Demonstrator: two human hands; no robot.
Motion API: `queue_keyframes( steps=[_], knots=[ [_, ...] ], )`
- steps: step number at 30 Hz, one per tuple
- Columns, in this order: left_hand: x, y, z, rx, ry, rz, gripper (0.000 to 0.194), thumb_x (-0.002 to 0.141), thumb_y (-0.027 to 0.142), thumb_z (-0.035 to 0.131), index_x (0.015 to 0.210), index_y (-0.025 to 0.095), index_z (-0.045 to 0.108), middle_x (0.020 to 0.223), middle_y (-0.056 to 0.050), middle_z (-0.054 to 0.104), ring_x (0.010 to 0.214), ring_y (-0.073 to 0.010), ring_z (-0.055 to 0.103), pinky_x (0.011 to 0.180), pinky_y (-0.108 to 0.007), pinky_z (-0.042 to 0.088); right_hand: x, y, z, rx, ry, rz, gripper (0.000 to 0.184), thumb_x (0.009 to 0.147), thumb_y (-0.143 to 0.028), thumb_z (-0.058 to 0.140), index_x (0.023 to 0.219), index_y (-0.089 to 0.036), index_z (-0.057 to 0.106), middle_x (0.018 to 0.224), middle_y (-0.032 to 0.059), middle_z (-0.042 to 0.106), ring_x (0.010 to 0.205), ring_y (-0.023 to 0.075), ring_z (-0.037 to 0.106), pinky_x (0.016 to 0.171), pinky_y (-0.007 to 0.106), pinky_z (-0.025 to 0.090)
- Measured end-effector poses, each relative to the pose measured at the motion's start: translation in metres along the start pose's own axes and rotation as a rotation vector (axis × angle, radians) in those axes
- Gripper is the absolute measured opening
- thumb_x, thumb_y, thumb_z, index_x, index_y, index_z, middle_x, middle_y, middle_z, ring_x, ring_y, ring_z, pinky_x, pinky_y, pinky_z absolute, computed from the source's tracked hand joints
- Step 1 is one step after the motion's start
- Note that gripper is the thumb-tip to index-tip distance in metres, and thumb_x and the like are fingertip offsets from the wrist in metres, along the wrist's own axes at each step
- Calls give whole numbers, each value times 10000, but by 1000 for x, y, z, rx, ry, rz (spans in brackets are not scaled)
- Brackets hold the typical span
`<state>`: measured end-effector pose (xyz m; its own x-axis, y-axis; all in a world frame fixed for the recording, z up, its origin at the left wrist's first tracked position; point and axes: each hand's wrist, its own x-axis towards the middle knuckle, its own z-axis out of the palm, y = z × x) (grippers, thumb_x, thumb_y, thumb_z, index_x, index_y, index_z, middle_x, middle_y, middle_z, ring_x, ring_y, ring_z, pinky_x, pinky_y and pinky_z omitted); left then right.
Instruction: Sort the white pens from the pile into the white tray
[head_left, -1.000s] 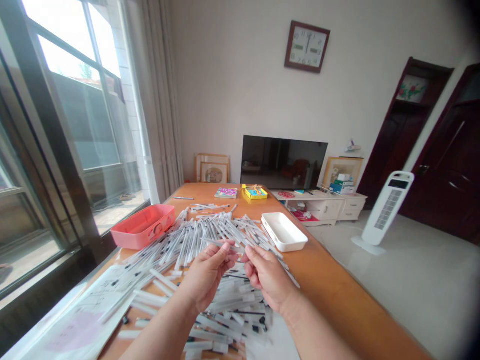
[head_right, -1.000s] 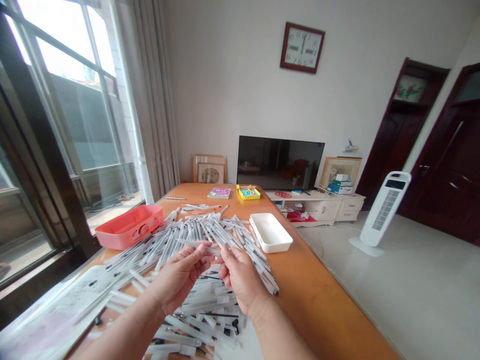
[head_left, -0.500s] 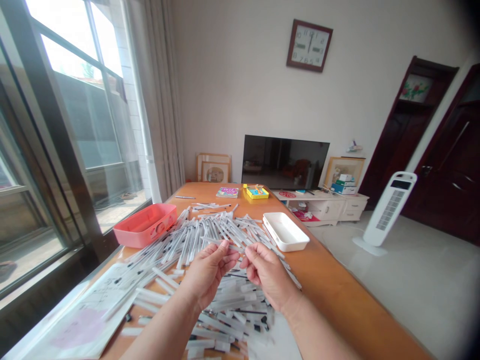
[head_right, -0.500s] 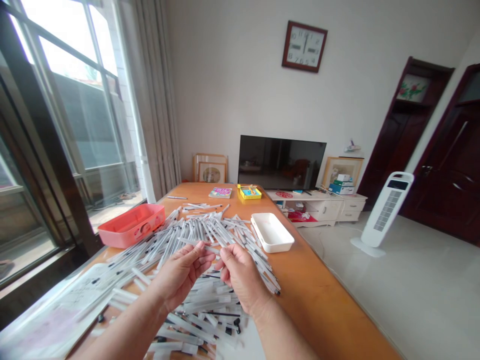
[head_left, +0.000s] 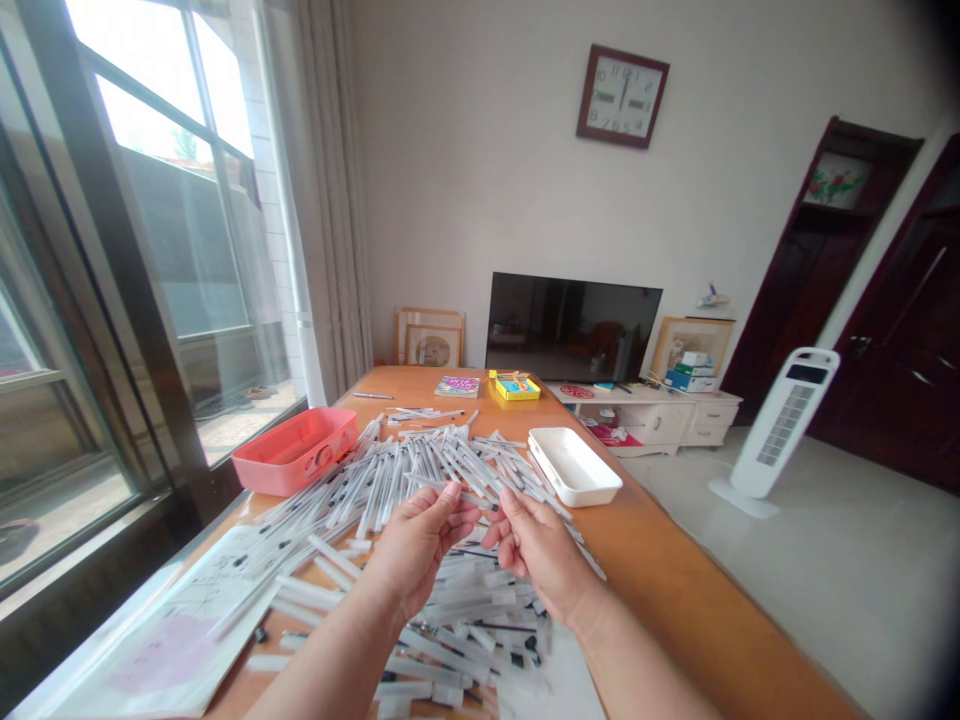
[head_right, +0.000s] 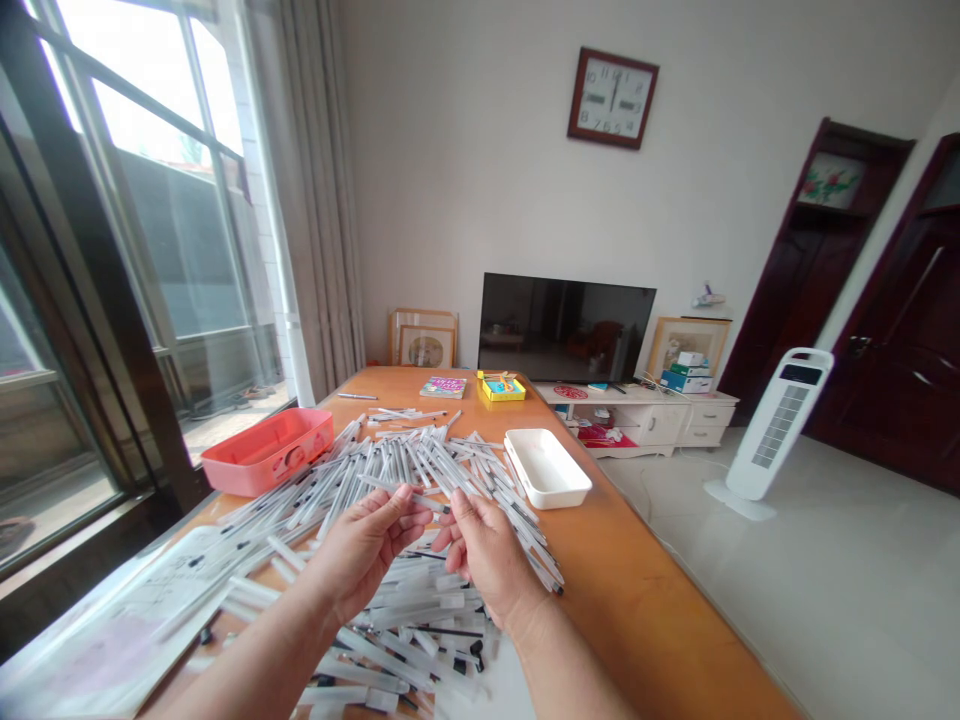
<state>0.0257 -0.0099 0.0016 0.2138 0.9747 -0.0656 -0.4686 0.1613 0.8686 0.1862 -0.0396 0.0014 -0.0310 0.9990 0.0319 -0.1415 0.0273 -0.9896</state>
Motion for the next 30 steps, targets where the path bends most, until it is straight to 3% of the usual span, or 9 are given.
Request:
queue_keyframes(
  steps=[7,12,17,23,30],
  knots=[
    [0,0,-1,6,2,0,201,869,294,695,972,124,661,834,-92,719,773,-136,705,719,-213,573,0,2,-1,23,-35,-27,381,796,-532,705,865,-184,565,752,12,672,546,74,481,476,180,295],
    [1,-1,-3,18,11,0,210,874,299,689,984,123,661,831,-95,720,766,-130,701,717,-208,570,-1,3,0,-5,-55,32,467,878,-643,526,847,-179,566,674,14,644,455,77,454,408,196,222],
    [3,-2,-2,16,23,3,201,860,298,705,952,128,652,830,-91,718,763,-134,700,709,-214,570,-1,2,0,-10,-34,-10,367,806,-516,696,863,-181,558,745,3,665,525,66,484,454,173,288],
    [2,-2,-2,36,19,5,226,855,326,709,941,123,656,834,-95,714,781,-139,701,719,-216,569,2,7,0,9,-20,20,448,886,-609,544,862,-163,577,710,35,670,465,73,486,387,180,237],
    [1,-1,-2,49,52,3,252,831,359,732,891,133,639,807,-79,704,727,-125,685,674,-206,558,2,2,-1,-75,-14,-32,316,826,-468,662,875,-175,558,769,36,706,510,87,546,433,186,343]
  ],
)
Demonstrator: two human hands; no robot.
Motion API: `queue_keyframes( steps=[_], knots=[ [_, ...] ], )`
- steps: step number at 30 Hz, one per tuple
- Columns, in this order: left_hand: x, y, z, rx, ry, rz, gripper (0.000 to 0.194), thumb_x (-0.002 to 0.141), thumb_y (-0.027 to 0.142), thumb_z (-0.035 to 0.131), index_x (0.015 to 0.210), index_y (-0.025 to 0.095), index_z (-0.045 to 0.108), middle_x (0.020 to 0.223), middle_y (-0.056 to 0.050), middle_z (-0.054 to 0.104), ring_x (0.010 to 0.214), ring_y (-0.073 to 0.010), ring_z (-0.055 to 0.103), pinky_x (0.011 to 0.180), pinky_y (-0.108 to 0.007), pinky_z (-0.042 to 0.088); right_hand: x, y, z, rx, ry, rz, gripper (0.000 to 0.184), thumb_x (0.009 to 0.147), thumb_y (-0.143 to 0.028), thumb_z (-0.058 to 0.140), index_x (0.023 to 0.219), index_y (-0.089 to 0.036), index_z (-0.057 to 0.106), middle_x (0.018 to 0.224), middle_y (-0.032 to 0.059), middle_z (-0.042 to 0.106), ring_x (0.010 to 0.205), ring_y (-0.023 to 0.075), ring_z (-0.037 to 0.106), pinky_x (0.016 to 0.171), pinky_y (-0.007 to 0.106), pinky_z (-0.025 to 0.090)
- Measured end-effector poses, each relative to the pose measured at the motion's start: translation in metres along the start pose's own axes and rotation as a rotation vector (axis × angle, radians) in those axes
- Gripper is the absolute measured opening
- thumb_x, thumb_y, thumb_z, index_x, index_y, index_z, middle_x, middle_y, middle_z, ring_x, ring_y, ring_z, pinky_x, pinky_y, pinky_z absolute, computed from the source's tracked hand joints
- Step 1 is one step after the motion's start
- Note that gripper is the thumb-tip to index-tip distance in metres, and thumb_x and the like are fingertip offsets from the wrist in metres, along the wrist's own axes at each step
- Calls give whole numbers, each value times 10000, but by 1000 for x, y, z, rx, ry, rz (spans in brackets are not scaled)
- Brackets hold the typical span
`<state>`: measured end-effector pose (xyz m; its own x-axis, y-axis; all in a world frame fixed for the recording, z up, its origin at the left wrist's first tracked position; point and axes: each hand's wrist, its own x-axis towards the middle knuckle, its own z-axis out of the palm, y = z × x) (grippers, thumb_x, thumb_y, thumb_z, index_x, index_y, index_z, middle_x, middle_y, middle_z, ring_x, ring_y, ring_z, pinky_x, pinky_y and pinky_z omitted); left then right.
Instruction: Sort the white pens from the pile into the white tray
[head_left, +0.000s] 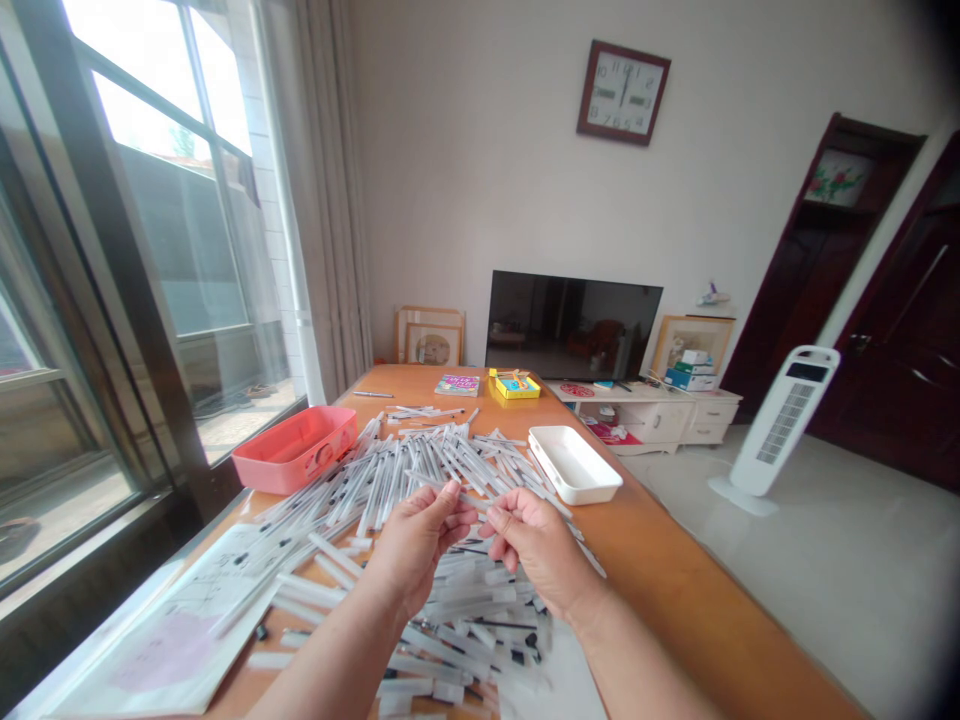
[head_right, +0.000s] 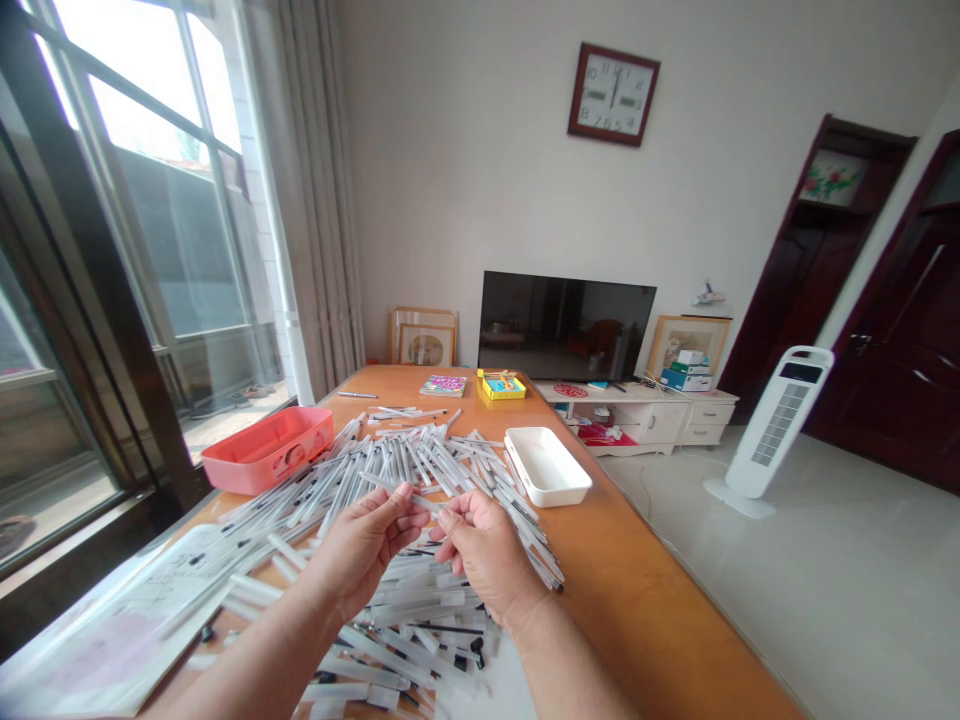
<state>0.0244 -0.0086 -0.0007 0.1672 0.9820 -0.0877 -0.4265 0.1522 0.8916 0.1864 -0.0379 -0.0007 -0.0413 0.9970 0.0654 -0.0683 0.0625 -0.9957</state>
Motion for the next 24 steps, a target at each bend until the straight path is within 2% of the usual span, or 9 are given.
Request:
queue_keyframes(
  steps=[3,7,9,11,15,17,20,24],
  knots=[
    [1,2,-1,-3,54,5,260,825,369,736,875,139,626,783,-71,696,688,-114,670,634,-195,545,-1,-1,0,21,19,5,278,801,-404,687,877,-184,535,797,45,715,542,109,582,446,195,363],
    [2,3,-2,-7,52,11,262,826,376,734,877,147,617,783,-70,695,709,-124,675,660,-210,551,-2,1,-2,286,-36,92,239,767,-284,692,898,-194,514,878,66,722,673,134,629,520,201,406],
    [1,2,-2,4,24,16,272,826,390,731,866,148,614,787,-72,697,722,-133,679,684,-227,557,-2,4,-2,380,-74,139,243,768,-270,692,927,-193,525,877,63,711,687,122,612,530,192,393],
    [1,1,-1,13,7,21,280,820,398,735,864,148,615,795,-72,699,740,-139,684,699,-233,557,-2,5,-2,381,-88,147,237,801,-319,689,938,-187,548,832,44,686,631,94,557,493,175,336],
    [1,3,-2,13,32,41,303,790,403,760,875,151,614,828,-66,704,771,-140,690,710,-230,548,1,5,-8,156,-62,108,259,830,-416,672,880,-185,566,702,-14,610,490,57,384,429,184,194],
    [3,6,-5,0,81,75,325,773,412,769,892,154,610,844,-65,708,791,-147,695,724,-240,545,4,6,-15,-12,-12,81,252,837,-430,645,845,-191,563,681,-25,598,483,66,374,441,194,217],
    [9,13,-16,2,212,159,362,749,445,772,895,160,602,841,-61,710,777,-152,693,725,-261,535,10,9,-29,-252,54,14,220,832,-402,616,783,-195,562,672,-32,581,534,91,423,510,213,316],
    [18,19,-36,157,348,300,446,715,552,746,923,178,620,811,-31,696,712,-136,652,661,-248,487,16,16,-45,-480,97,-52,180,795,-362,618,735,-193,598,611,-39,520,576,119,437,545,228,328]
  ],
)
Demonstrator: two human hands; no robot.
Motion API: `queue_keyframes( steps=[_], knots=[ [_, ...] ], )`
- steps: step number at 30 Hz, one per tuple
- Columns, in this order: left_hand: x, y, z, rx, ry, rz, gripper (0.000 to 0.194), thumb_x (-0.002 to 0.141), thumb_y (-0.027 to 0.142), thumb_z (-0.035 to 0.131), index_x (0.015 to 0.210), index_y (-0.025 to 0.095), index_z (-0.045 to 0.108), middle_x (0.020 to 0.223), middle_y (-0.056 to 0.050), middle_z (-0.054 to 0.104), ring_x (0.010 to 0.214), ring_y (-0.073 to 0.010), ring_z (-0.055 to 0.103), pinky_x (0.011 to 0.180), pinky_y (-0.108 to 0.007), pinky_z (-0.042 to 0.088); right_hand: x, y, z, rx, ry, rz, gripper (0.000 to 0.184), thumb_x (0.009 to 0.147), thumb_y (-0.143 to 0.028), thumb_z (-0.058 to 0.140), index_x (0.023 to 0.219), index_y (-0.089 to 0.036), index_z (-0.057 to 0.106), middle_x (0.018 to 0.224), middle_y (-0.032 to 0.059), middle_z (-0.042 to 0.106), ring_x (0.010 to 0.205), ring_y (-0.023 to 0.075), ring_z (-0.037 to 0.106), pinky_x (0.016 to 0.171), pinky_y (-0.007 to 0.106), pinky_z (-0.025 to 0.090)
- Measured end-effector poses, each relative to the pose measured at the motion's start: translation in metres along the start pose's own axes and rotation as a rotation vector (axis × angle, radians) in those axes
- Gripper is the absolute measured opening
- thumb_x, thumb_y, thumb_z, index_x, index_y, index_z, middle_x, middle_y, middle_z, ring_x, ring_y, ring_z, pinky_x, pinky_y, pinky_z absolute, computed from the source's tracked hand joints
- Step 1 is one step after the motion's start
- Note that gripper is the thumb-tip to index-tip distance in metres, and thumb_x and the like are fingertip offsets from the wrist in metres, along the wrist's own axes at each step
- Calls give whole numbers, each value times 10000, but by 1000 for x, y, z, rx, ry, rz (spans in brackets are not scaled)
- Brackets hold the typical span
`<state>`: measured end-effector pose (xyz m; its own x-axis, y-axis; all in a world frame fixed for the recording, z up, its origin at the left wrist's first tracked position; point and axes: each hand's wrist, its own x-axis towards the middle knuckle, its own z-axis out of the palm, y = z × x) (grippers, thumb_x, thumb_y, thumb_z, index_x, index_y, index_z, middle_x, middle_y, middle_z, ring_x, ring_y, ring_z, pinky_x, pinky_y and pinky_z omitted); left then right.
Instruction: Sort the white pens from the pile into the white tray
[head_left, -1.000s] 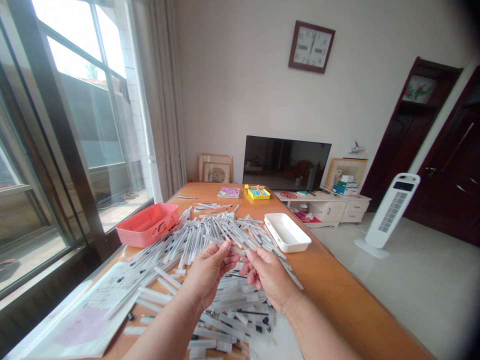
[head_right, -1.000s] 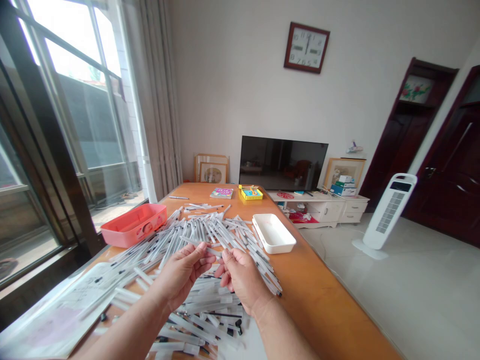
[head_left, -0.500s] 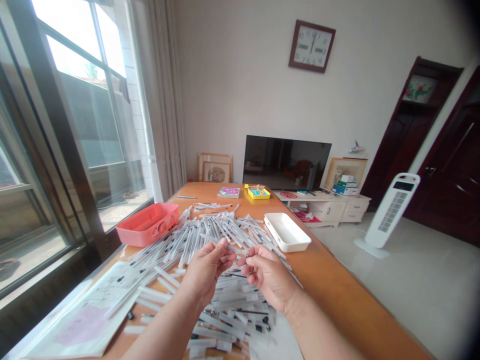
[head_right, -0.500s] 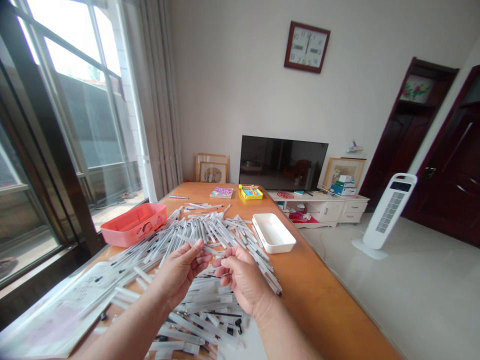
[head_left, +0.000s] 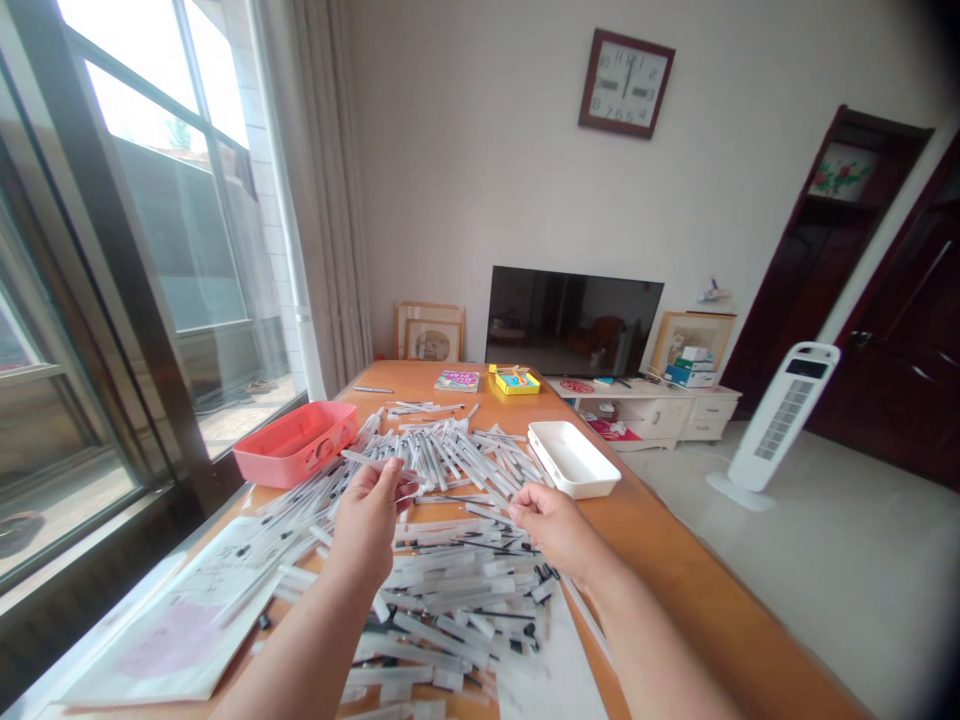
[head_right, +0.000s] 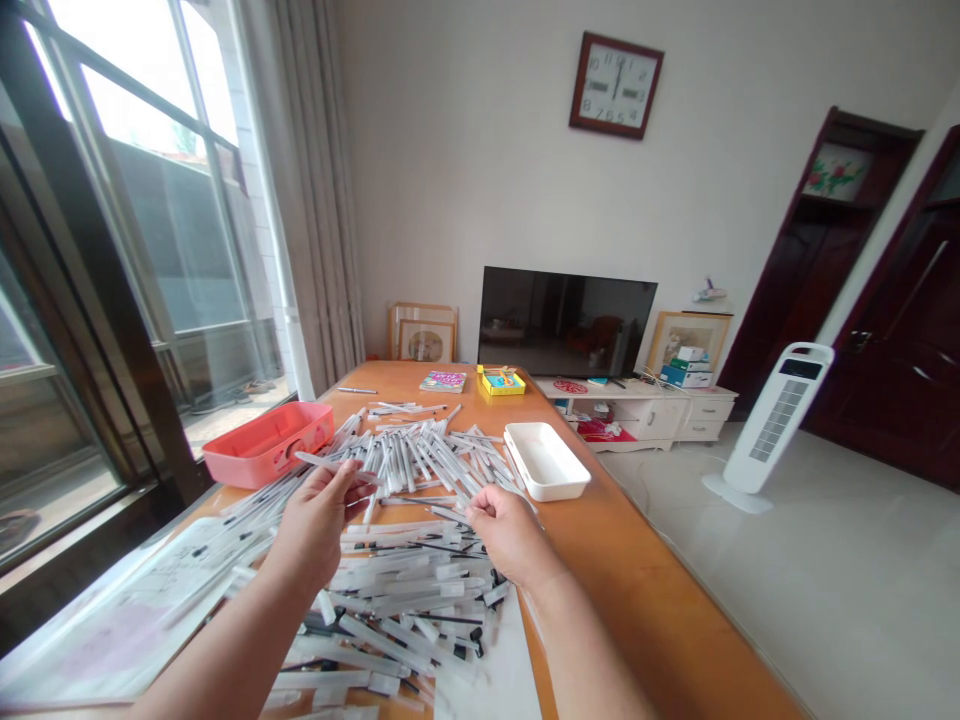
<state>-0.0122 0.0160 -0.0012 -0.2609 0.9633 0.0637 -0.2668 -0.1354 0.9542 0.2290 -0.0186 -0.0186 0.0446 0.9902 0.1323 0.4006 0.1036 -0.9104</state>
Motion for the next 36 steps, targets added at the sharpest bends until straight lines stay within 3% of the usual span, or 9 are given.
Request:
queue_keyframes(
  steps=[4,8,13,17,19,22,28,36],
  knots=[
    [8,-1,-11,273,32,176,447,735,597,691,881,177,641,707,4,637,631,-134,563,599,-242,420,3,11,-3,-150,-1,-34,210,773,-357,620,648,-190,602,579,-20,549,598,143,474,570,238,338],
    [6,1,-12,559,-46,254,375,796,567,621,788,191,636,579,30,545,564,-141,487,551,-245,338,7,22,-7,-232,-33,-43,269,830,-363,534,621,-194,550,581,-15,549,614,152,503,567,234,326],
    [-1,-1,-9,990,-264,389,337,889,486,510,706,213,584,669,6,569,647,-154,508,613,-246,335,10,30,-10,-253,-1,-8,297,885,-431,482,701,-204,534,610,-15,571,610,150,507,554,231,304],
    [-3,-6,-9,1242,-446,439,291,916,395,479,758,215,643,792,-36,622,723,-172,559,669,-256,358,10,27,-10,-253,13,15,359,901,-505,468,723,-205,555,602,-12,569,609,155,505,559,236,311],
    [-4,-9,-10,1292,-495,422,229,896,341,510,905,231,709,886,-59,662,796,-193,595,723,-272,380,10,23,-10,-234,42,26,345,890,-509,486,764,-205,591,597,-14,560,607,161,507,560,241,317],
    [-6,-12,-9,1303,-525,393,318,858,286,554,1136,278,709,1046,-80,692,938,-234,617,821,-301,400,9,18,-9,-203,111,23,306,858,-492,539,778,-206,615,597,-13,552,599,165,503,563,248,328],
    [-13,-10,-5,1355,-574,357,275,856,248,512,935,287,773,1007,-94,707,999,-267,611,879,-339,420,13,20,-7,-224,191,-29,293,845,-481,545,778,-209,629,603,-8,565,594,170,503,565,259,344],
    [-19,-3,-2,1425,-613,394,337,843,186,478,967,301,769,1071,-105,700,1036,-286,606,866,-375,414,22,27,-3,-160,283,-32,312,850,-495,526,836,-206,643,600,-8,578,578,177,511,560,266,357]
  ],
)
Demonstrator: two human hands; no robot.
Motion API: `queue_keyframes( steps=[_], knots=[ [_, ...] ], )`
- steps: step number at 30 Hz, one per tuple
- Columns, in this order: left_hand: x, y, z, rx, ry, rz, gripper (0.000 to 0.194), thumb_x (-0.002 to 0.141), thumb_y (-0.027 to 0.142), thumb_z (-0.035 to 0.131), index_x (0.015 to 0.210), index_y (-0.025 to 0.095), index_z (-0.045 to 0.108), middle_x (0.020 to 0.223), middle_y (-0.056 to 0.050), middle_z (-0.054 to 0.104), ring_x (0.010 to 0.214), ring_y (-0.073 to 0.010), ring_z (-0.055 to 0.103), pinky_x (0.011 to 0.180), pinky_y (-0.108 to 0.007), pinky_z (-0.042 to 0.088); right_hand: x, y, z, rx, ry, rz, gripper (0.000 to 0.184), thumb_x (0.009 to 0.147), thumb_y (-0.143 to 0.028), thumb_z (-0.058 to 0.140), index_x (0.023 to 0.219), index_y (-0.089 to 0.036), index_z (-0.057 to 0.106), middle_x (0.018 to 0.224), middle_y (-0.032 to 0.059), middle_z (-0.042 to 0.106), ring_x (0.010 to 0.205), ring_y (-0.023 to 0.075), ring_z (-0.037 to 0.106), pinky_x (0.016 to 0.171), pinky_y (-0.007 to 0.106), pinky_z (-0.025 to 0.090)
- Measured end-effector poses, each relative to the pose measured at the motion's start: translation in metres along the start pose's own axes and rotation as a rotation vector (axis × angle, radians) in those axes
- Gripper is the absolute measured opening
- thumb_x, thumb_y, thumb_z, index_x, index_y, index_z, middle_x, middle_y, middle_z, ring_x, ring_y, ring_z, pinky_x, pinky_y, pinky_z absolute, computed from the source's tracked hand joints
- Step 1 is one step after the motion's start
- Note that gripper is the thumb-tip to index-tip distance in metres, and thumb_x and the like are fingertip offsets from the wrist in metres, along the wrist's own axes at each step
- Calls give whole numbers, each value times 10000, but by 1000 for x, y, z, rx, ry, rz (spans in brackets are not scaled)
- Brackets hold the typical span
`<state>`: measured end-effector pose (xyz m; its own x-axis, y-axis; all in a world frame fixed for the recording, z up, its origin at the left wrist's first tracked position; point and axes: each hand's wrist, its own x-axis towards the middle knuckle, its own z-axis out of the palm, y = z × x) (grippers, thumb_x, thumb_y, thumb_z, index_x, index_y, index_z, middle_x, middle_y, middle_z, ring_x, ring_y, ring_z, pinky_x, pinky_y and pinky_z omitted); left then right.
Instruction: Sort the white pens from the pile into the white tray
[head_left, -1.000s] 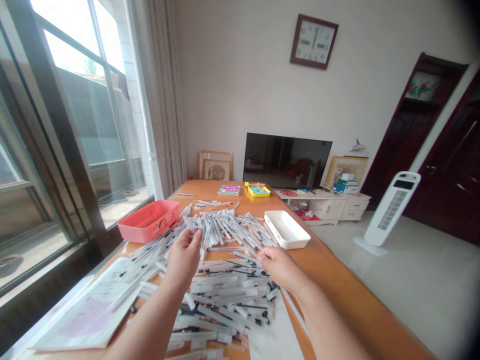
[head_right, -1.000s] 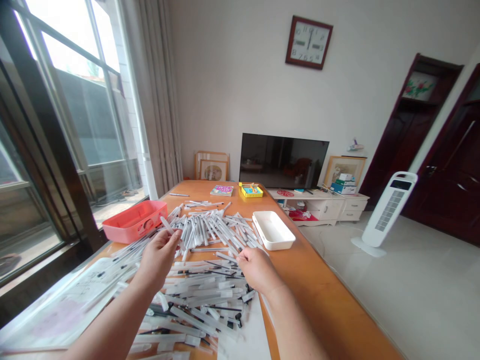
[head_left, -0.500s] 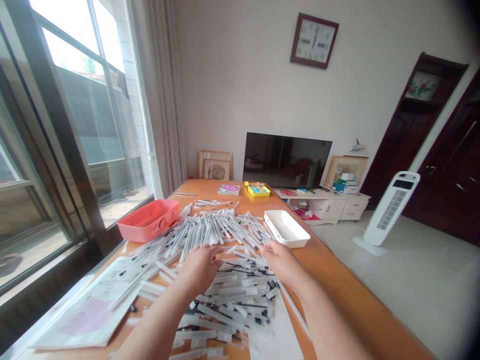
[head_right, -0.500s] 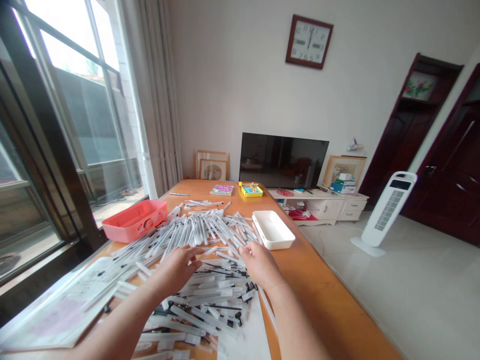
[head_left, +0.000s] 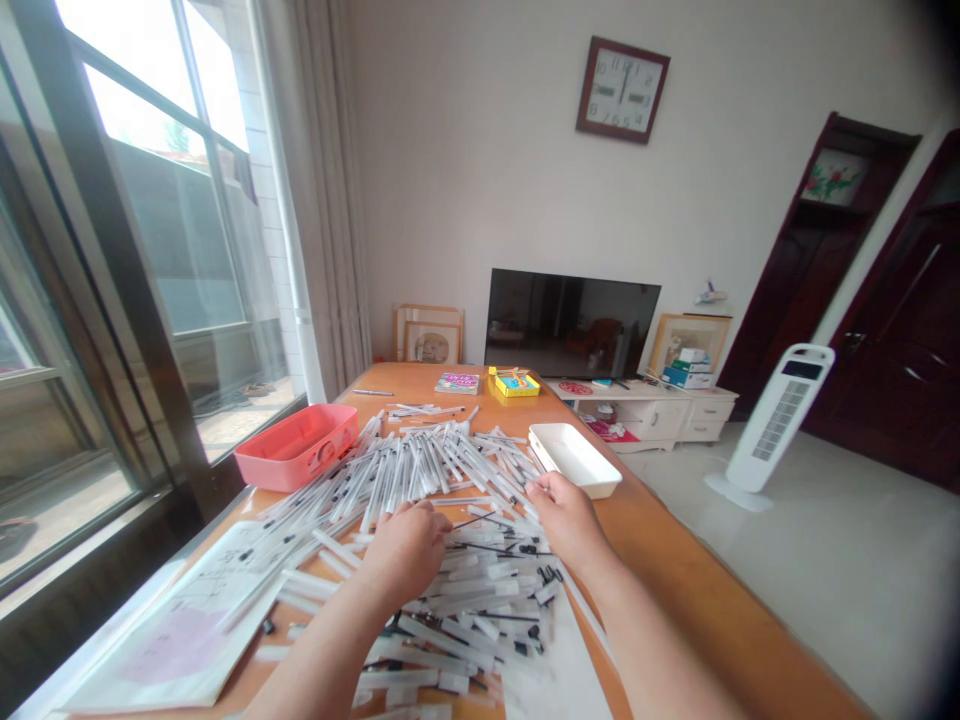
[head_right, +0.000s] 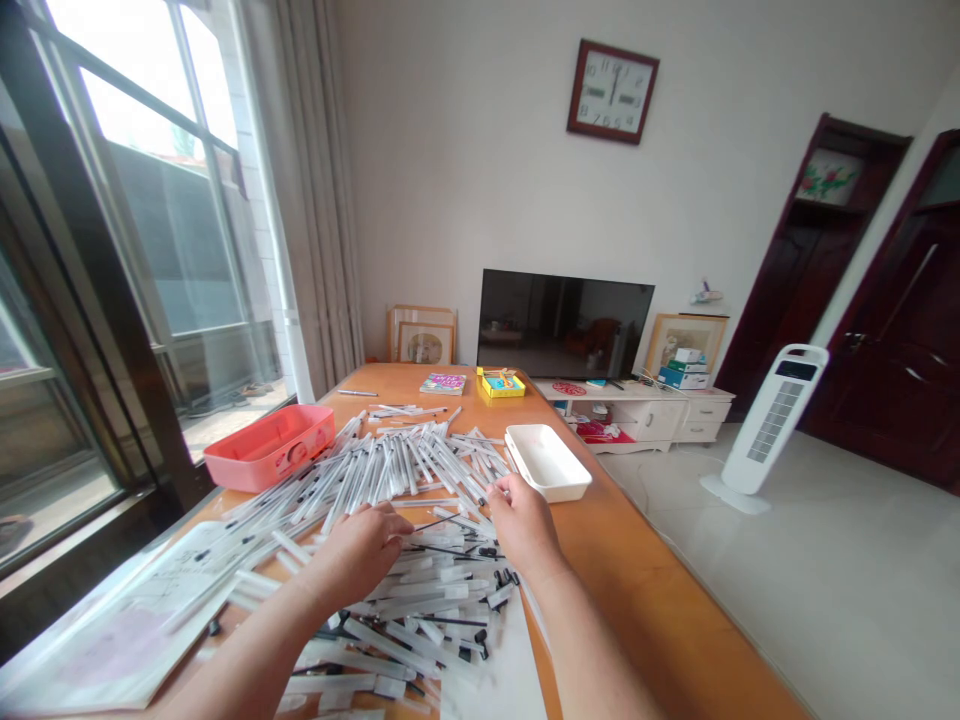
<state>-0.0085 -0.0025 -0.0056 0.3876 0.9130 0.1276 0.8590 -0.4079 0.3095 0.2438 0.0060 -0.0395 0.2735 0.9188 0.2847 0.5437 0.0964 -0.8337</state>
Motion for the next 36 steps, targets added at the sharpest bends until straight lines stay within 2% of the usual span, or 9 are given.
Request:
queue_keyframes(
  steps=[7,12,18,23,28,30,34,36],
  knots=[
    [3,-3,5,49,69,-36,303,844,198,483,1002,266,733,1079,-109,692,1031,-287,597,866,-391,399,2,-10,1,39,79,-41,292,865,-472,510,894,-215,645,681,18,638,644,202,579,593,275,396],
    [3,-3,5,45,27,5,331,878,201,437,942,273,754,1051,-113,711,1021,-306,603,861,-418,381,14,-16,10,-61,-19,-40,251,854,-413,517,903,-215,662,713,27,669,630,190,574,572,267,375],
    [2,-3,5,18,118,-14,365,814,123,457,1028,264,716,1125,-91,695,1063,-294,572,848,-387,369,48,-10,28,-223,-99,-14,127,799,-280,562,783,-213,668,708,26,677,665,177,584,590,251,362],
    [3,-6,6,43,118,-18,310,834,142,437,883,247,725,1002,-93,710,973,-291,585,812,-410,357,83,-1,48,-338,-122,25,92,764,-220,609,745,-198,696,750,51,698,684,181,591,603,263,357],
    [3,-7,10,29,65,25,305,833,153,466,885,257,749,979,-96,711,1006,-294,577,840,-420,355,110,-1,69,-480,-193,67,56,790,-205,670,761,-190,715,827,79,718,781,210,639,670,281,414],
    [3,-6,10,33,37,26,307,835,161,474,890,259,760,966,-100,708,1017,-294,577,863,-430,355,118,-2,77,-539,-248,92,66,840,-239,679,832,-185,716,895,82,714,859,217,653,740,291,461],
    [3,-4,8,43,12,11,319,829,160,471,875,255,772,950,-111,704,1016,-301,581,874,-457,364,129,-5,89,-629,-351,130,288,955,-348,598,1193,-187,619,1223,88,616,1039,219,627,882,397,537],
    [2,-1,5,54,0,7,306,809,152,485,850,247,773,946,-119,701,1016,-309,579,880,-469,366,135,-5,94,-654,-382,141,327,963,-350,588,1248,-191,586,1273,94,587,1065,222,618,894,419,541]
  ],
)
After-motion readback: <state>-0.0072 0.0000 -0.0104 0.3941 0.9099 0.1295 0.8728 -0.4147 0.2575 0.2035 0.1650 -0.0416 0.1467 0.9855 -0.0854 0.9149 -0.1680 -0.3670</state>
